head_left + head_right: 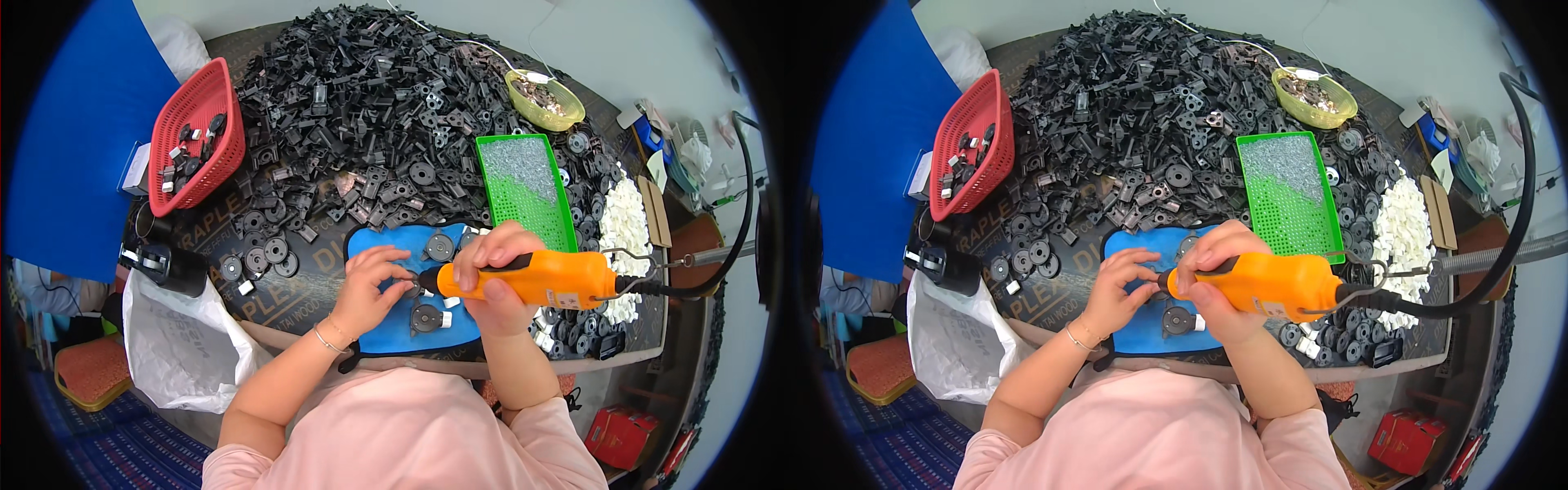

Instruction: Assembling small black plastic mechanical components on a workbench using an electric screwdriver and manual joining.

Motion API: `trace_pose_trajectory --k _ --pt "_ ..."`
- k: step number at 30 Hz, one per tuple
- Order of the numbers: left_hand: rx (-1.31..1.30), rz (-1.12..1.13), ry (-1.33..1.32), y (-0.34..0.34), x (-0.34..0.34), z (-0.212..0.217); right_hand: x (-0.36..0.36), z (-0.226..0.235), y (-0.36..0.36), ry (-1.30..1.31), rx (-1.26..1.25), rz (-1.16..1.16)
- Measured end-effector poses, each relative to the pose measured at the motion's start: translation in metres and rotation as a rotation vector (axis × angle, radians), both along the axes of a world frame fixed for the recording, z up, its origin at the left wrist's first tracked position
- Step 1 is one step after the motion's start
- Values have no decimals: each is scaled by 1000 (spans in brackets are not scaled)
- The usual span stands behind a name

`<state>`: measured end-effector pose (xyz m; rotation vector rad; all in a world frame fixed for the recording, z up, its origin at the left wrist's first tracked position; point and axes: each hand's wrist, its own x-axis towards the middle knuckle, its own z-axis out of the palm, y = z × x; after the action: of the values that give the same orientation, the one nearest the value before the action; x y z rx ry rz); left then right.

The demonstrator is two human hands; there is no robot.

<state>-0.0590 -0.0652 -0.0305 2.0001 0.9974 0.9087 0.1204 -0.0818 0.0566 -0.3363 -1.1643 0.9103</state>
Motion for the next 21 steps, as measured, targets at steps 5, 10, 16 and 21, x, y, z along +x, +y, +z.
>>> trace_pose_trajectory --k 5,10,16,21 --pt "28 45 11 -1 2 1 -1 3 -2 -25 -3 2" --pt "182 68 132 0 0 0 -3 -1 -2 -79 -12 -8" --pt "36 16 99 2 -1 4 -4 -9 3 -201 -37 -80" --pt "12 -61 224 5 -4 1 -6 -16 8 -357 -67 -112"
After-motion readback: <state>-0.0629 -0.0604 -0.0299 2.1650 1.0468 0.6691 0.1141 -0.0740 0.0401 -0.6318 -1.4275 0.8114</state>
